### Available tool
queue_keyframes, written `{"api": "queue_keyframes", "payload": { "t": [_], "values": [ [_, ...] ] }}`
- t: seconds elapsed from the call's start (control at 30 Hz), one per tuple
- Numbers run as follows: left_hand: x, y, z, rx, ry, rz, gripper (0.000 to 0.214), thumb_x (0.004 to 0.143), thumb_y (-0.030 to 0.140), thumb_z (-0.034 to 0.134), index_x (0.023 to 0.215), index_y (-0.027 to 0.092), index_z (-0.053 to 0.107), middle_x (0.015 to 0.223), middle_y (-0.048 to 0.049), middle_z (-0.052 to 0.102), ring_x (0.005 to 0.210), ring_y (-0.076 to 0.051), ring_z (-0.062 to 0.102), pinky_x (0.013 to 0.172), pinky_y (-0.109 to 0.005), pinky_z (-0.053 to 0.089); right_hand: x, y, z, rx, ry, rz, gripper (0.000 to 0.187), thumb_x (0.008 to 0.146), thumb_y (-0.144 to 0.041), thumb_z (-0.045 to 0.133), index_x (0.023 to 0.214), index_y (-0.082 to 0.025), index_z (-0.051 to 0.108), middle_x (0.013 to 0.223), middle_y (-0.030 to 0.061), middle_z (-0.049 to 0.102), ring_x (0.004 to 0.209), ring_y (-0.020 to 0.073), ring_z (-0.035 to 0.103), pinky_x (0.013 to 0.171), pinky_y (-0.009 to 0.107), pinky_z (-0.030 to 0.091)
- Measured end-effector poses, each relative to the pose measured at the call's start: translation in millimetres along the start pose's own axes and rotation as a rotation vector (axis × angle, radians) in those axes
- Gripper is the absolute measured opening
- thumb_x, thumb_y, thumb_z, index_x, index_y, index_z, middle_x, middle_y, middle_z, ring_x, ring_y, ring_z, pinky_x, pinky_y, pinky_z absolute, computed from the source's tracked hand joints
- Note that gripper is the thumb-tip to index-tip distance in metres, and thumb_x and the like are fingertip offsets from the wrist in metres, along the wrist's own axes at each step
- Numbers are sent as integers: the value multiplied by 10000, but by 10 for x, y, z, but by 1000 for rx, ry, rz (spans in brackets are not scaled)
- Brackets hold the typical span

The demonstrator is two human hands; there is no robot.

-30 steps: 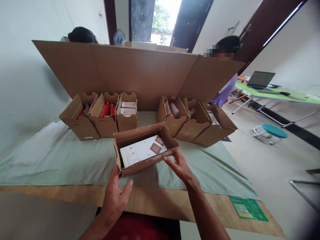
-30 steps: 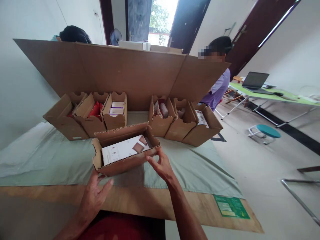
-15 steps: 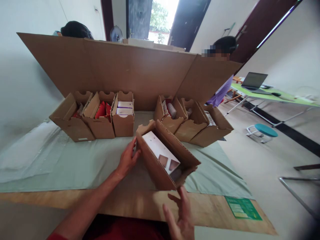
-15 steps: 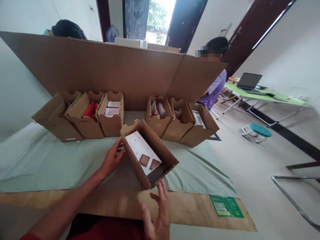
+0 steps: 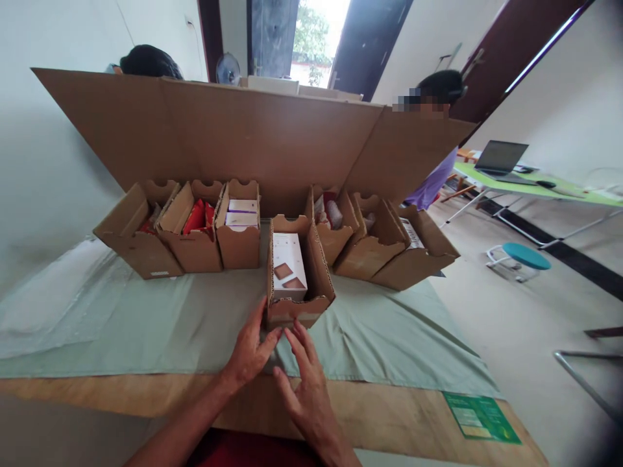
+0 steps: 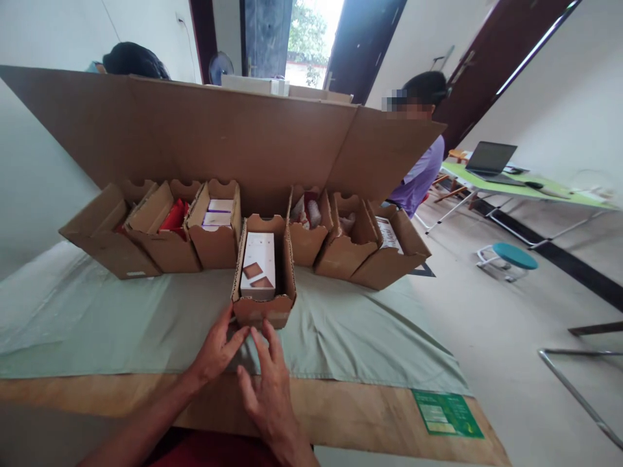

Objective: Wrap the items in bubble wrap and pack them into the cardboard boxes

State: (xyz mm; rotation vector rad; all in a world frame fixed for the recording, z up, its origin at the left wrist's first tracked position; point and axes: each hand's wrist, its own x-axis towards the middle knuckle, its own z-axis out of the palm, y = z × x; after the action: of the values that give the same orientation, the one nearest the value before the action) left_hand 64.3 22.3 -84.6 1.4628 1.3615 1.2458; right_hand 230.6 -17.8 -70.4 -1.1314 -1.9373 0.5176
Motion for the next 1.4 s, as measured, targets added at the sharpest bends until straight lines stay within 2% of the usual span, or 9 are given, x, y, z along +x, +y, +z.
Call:
{"api": "queue_keyframes", "payload": {
  "t": [0.1, 0.2, 0.3, 0.4, 0.57, 0.87, 1.13, 1.23, 1.4],
  "values": [
    [59, -89, 14, 65, 51, 11, 591, 922, 377, 606, 1467, 194, 468, 1427, -153, 610, 1319, -300, 588, 1124, -492, 458, 53, 85, -47, -22, 159, 36, 464, 984, -259, 562, 1444, -299, 518, 1443, 100, 575, 1332, 257, 560, 1075, 449, 518],
    [67, -125, 47, 98, 82, 16, 563, 919, 325, 579, 1457, 203, 467, 1375, -137, 646, 1274, -279, 623, 1081, -462, 498, 170, 287, -212, -19, 365, 201, 551, 956, -340, 631, 1474, -262, 462, 1445, 133, 562, 1323, 296, 554, 1057, 512, 511],
    [26, -118, 79, 131, 94, 27, 543, 890, 331, 589, 1409, 198, 500, 1347, -133, 657, 1258, -285, 629, 1069, -465, 503, 322, 478, -318, 118, 251, 284, 663, 903, -425, 698, 1490, -244, 451, 1444, 146, 573, 1266, 310, 601, 948, 467, 579],
    [-69, -146, 96, 178, 157, 6, 431, 893, 360, 575, 1287, 186, 570, 1246, -136, 691, 1175, -296, 662, 1019, -473, 526, 403, 553, -247, 244, 91, 234, 562, 904, -410, 689, 1425, -256, 544, 1410, 126, 615, 1193, 286, 651, 835, 380, 615],
    [-99, -227, 104, 166, 209, -10, 440, 893, 339, 569, 1302, 180, 555, 1218, -141, 681, 1088, -277, 683, 908, -419, 576, 471, 574, -49, 293, 138, 241, 469, 939, -335, 639, 1398, -264, 575, 1388, 116, 632, 1170, 267, 664, 818, 358, 628],
    [894, -235, 271, -23, 193, 3, 914, 810, 290, 634, 1599, 161, 190, 1609, -230, 362, 1331, -331, 575, 1076, -497, 506, 952, 984, 59, 285, 231, 182, 640, 938, -346, 586, 1542, -235, 404, 1560, 170, 455, 1374, 307, 530, 1015, 485, 570],
    [1396, -387, 425, 35, 309, 60, 905, 804, 270, 625, 1594, 126, 208, 1647, -228, 298, 1499, -339, 379, 1175, -502, 411, 766, 1265, 246, 109, 80, 139, 424, 852, -219, 563, 1257, -225, 687, 1476, 135, 572, 1360, 299, 552, 1124, 516, 474],
    [1567, -429, 463, 60, 366, 63, 884, 804, 259, 627, 1584, 118, 236, 1632, -228, 329, 1479, -337, 405, 1181, -501, 401, 827, 1124, 75, 120, 99, 143, 333, 890, -256, 556, 1182, -218, 711, 1280, 131, 704, 1175, 270, 676, 1004, 448, 562],
    [1622, -599, 494, 96, 371, 82, 865, 826, 288, 630, 1587, 154, 242, 1625, -207, 354, 1491, -328, 385, 1192, -508, 379, 1333, 852, -576, 111, 139, 202, 409, 974, -328, 522, 1355, -194, 578, 1001, 80, 758, 758, 169, 705, 667, 277, 566]
  ]
}}
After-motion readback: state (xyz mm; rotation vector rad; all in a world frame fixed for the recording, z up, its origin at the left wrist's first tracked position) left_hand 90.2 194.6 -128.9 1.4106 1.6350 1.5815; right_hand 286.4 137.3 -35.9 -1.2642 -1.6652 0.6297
